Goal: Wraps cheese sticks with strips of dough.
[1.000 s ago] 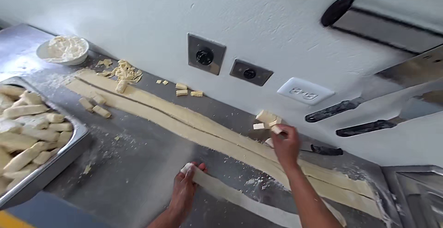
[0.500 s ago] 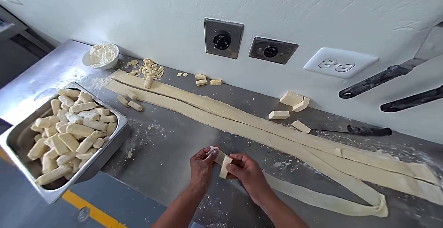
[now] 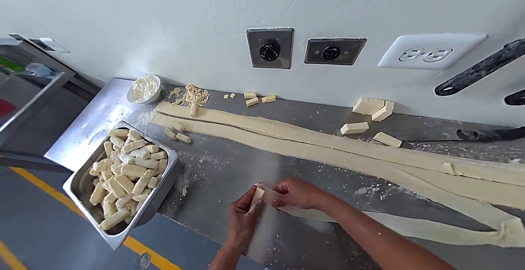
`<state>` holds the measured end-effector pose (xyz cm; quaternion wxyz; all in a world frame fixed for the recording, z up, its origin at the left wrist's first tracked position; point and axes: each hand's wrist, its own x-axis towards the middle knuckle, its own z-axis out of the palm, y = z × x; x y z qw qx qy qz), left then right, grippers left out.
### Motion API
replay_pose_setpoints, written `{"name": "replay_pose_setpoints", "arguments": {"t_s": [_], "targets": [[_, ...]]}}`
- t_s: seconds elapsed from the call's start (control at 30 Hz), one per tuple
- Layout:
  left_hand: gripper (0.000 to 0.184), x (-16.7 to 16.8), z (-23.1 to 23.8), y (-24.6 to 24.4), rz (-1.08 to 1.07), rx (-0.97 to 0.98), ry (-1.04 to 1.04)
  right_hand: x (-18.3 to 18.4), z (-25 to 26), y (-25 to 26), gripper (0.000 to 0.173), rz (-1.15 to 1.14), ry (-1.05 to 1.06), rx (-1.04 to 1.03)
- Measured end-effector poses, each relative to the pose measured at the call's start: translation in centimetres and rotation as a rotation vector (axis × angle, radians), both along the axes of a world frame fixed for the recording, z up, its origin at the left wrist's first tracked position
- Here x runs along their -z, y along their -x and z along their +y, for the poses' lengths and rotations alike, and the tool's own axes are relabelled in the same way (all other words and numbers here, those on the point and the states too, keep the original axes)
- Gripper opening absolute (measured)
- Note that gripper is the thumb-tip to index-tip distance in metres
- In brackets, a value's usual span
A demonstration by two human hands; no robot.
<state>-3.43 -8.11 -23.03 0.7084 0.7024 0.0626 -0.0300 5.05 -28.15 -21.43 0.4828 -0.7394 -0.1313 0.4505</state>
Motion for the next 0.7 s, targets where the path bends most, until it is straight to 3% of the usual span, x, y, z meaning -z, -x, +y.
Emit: {"name": "replay_pose_setpoints", "arguments": {"t_s": [0.1,0.2,0.3,0.47,0.6,0.7], "targets": [[0.031,2.5,1.6,-1.8,-0.267,0.007,-0.647,-0.2,-0.8,-0.1,0.032,0.043,0.149,-0.101],[0.027,4.1,2.9,-2.2,-0.458,0.094,-0.909,-1.7,-2.3,1.2,0.036,0.040,0.204,-0.138],[0.028,4.6,3.1,-0.9,-0.569,0.242,-0.925,-3.5,-3.4,3.1,0.040,-0.017,0.255,-0.183],[0.035,4.1,3.0,-1.9,-0.400,0.059,-0.797,-3.3,-3.5,6.3,0.039,-0.120,0.182,-0.122],[0.027,4.3,1.9,-1.7,-0.456,0.145,-0.839,-2.4,-3.4,8.4,0.041,-0.246,0.050,-0.069],[0.025,4.5,1.4,-1.8,-0.517,0.131,-0.933,-2.5,-3.4,9.2,0.041,-0.289,-0.005,-0.163]]}}
